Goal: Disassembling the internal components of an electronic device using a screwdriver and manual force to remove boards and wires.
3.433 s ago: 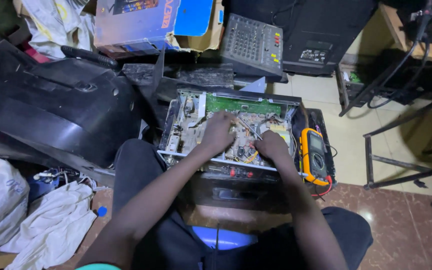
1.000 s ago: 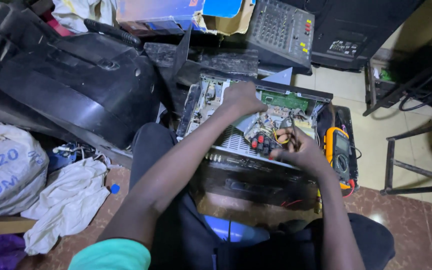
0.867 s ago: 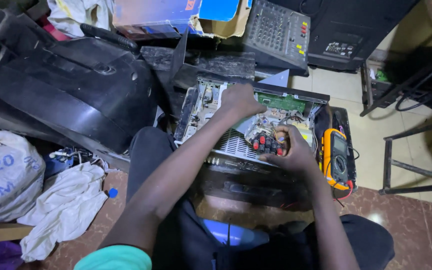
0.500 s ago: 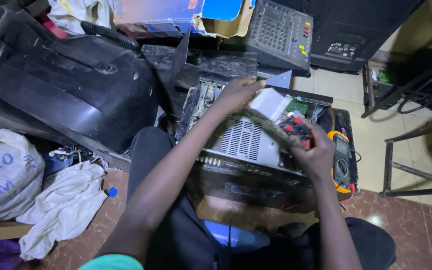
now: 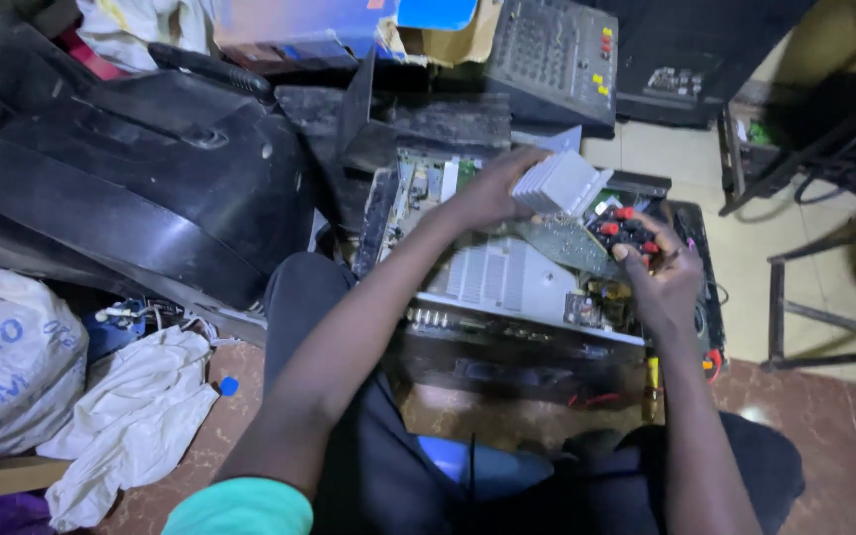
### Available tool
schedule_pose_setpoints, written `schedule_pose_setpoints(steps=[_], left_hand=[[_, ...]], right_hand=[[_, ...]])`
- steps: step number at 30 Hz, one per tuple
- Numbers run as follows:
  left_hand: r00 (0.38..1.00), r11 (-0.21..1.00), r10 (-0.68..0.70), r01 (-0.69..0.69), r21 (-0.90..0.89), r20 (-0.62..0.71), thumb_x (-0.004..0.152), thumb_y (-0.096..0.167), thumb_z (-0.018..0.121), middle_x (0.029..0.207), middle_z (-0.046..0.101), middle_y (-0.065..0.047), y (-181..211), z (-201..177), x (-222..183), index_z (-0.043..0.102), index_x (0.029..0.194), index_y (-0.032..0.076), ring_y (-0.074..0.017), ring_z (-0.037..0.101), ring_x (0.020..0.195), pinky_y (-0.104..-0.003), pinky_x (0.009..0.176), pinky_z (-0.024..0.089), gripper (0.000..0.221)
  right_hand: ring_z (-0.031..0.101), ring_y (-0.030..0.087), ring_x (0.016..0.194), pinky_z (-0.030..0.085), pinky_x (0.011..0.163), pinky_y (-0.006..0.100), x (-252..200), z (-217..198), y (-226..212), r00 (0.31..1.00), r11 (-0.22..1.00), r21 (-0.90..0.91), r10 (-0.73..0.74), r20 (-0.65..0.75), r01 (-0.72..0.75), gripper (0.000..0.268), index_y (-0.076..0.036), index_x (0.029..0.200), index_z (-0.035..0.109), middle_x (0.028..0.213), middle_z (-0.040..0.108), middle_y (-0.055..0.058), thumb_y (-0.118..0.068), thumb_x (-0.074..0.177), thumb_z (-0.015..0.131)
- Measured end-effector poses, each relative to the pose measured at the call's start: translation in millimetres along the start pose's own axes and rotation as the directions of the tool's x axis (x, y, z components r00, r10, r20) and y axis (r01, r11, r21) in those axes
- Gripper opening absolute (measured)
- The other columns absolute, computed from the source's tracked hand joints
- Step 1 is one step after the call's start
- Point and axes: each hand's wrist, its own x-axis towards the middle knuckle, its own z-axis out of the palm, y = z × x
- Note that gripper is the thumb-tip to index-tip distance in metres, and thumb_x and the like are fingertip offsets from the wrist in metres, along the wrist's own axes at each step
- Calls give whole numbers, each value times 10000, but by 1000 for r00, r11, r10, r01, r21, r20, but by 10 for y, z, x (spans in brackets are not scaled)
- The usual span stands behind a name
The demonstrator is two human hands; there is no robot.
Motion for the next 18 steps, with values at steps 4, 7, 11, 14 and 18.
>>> schedule_pose_setpoints(steps=[4, 7, 11, 14, 18], left_hand=[[994, 991, -83, 74, 111, 78, 724, 62, 987, 1414, 695, -216, 190, -213, 10, 637, 1439, 97, -514, 600, 1365, -615, 1199, 434, 797], [999, 990, 30, -34, 133, 33, 717, 143, 980, 1304, 720, -141, 352, -309, -183, 623, 1393, 181, -440, 643, 1300, -537, 1158, 451, 765], [996, 978, 84, -88, 191, 26, 777, -33, 865, 1444, 658, -159, 400, -295, -421, 569, 1539, 192, -466, 541, 1423, -561, 1238, 421, 848], [990, 972, -132, 139, 188, -49, 807, -74, 830, 1553, 594, -198, 641, -339, -558, 526, 1592, 132, -465, 468, 1507, -563, 1297, 368, 867], [526, 566, -824, 764, -311, -208, 752, 37, 689, 1385, 670, -165, 94, -34, -999, 515, 1475, 104, -343, 612, 1389, -502, 1199, 445, 746]], right_hand=[[704, 240, 1013, 574, 873, 378, -58, -28, -199, 1000, 1000, 14, 9, 27, -10, 416, -57, 1398, 753, 1213, 764, 183, -164, 1001, 817], [682, 301, 870, 559, 820, 400, -191, -23, -99, 997, 990, -131, -50, 57, 58, 511, -45, 1425, 758, 1143, 748, 208, -187, 948, 879], [735, 446, 1014, 604, 872, 477, -420, 170, -248, 991, 986, -135, -83, 106, 97, 545, -51, 1363, 760, 1190, 757, 227, -149, 857, 936], [751, 388, 947, 623, 768, 419, -485, 429, -260, 996, 980, -200, 1, 85, 16, 594, -102, 1347, 754, 1118, 760, 169, -162, 799, 975], [766, 402, 867, 646, 639, 461, -572, 587, -402, 987, 936, -340, 131, 93, -92, 633, -130, 1346, 750, 1084, 753, 164, -217, 761, 974]])
